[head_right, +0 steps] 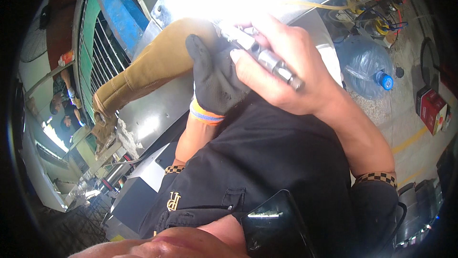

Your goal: The person uses a handheld spray tool to apply a substance along the seam between the upper and the sole of tan boots, handling them by hand and rotating them.

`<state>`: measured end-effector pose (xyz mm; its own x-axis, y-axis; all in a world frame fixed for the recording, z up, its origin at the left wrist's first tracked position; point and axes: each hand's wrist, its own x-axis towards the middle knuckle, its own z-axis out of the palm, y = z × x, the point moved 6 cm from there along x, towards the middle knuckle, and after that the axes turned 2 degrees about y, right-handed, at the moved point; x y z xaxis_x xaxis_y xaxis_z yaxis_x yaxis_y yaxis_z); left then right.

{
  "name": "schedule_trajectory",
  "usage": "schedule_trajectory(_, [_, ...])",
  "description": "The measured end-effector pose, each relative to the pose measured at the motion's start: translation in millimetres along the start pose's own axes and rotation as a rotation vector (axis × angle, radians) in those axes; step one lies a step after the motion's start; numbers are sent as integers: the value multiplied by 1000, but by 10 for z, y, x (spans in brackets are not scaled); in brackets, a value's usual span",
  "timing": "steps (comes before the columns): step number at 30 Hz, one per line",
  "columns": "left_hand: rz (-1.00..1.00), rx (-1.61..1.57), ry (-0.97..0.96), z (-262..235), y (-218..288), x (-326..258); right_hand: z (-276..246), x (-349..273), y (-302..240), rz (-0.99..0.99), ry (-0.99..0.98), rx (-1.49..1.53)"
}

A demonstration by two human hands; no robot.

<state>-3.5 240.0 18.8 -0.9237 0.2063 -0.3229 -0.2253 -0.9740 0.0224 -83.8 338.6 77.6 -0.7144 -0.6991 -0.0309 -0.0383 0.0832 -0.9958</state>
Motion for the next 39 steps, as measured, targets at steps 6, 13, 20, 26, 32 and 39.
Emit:
schedule_trajectory(6, [114,214,-81,82,113,184,199,-153,129,-226,114,-17])
schedule_trajectory(13, [155,353,175,10,81,165,300,-258,208,-335,160,-127])
schedule_trajectory(20, [219,1682,147,349,629,-921,196,-170,332,-198,156,48])
schedule_trajectory(26, [1169,1741,353,1107,1589,-2154,175,192,410,-119,84,155])
schedule_trajectory(32, [700,2187,275,1044,1551,-1787,250,333,441,-256,124,160])
schedule_trajectory(39, [869,2108,306,990,1683,-1696,381,-7,346,-477,186,-37])
